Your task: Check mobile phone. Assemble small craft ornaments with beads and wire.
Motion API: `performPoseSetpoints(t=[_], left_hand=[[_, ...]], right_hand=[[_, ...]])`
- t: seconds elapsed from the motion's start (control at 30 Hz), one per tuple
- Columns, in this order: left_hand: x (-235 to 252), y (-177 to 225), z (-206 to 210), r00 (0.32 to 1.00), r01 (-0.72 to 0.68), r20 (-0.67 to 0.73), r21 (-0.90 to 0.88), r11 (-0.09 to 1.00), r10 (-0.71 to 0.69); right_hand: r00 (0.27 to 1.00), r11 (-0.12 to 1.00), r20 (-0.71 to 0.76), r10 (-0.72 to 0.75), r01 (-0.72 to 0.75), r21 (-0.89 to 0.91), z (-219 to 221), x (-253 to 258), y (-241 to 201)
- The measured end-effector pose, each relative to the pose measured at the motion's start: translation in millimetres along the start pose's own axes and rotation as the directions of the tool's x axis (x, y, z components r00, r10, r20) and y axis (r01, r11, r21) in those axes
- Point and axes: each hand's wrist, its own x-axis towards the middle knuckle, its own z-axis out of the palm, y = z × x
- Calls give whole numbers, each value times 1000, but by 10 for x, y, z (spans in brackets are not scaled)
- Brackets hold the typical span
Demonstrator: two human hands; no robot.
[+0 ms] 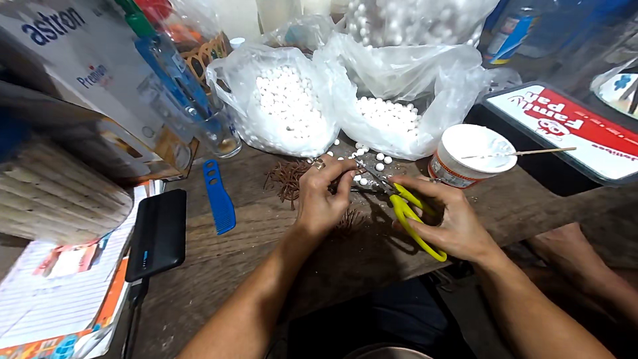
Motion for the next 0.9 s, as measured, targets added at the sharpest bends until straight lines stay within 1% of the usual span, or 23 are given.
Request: performPoseSetpoints(t=[0.13,0.27,0.33,0.43,0.47,0.5,0.53,0.57,0.63,0.67,0.73,0.77,0.8,0.83,0.87,0.9], left_hand=[[-5,5,-1,1000,7,-3,-4,1000,-7],[-9,-1,12,1000,20,-21,-33,999,-20],[-8,6,10,999,36,-26,-49,998,-37],[1,22,3,997,77,-22,-81,994,-79],[4,25,2,994,100,-22,-102,990,-103],[8,31,-2,991,132,-21,-127,983,-136],[13,39,-9,984,174,-17,-157,972,-178],[16,49,-16,974,221,-7,-196,955,-227],[32,81,-34,944,323,29,-273,906,-328],[41,96,-42,927,369,50,-310,876,-372],[55,115,-45,899,427,75,-374,823,-432],[61,119,-46,889,442,79,-400,803,-451],[65,122,-49,881,454,80,-418,787,-466],[63,118,-53,880,453,74,-424,784,-469],[63,115,-58,885,443,66,-419,792,-460],[63,115,-63,890,434,60,-411,802,-451]], right_hand=[[1000,998,5,10,-10,58,14,-5,-2],[1000,980,-10,0,2,200,67,-7,-13],[1000,971,-19,-8,13,239,82,-6,-20],[999,964,-51,-20,32,263,79,-21,-22],[998,970,-63,-25,39,241,46,-29,-17],[997,982,-73,-26,40,187,-3,-36,-10],[997,996,-71,-25,31,89,-64,-48,-1],[998,998,-54,-20,17,-58,-119,-68,1],[1000,934,6,-23,24,-357,-159,-115,-36],[998,900,49,-27,46,-434,-151,-140,-48],[994,869,100,-34,79,-488,-147,-195,-48],[994,875,97,-45,86,-477,-177,-228,-44],[997,895,57,-59,78,-439,-228,-268,-39],[997,929,-25,-70,56,-366,-296,-313,-20],[990,967,-129,-59,24,-255,-379,-358,13],[970,990,-241,-27,-7,-140,-469,-396,49]])
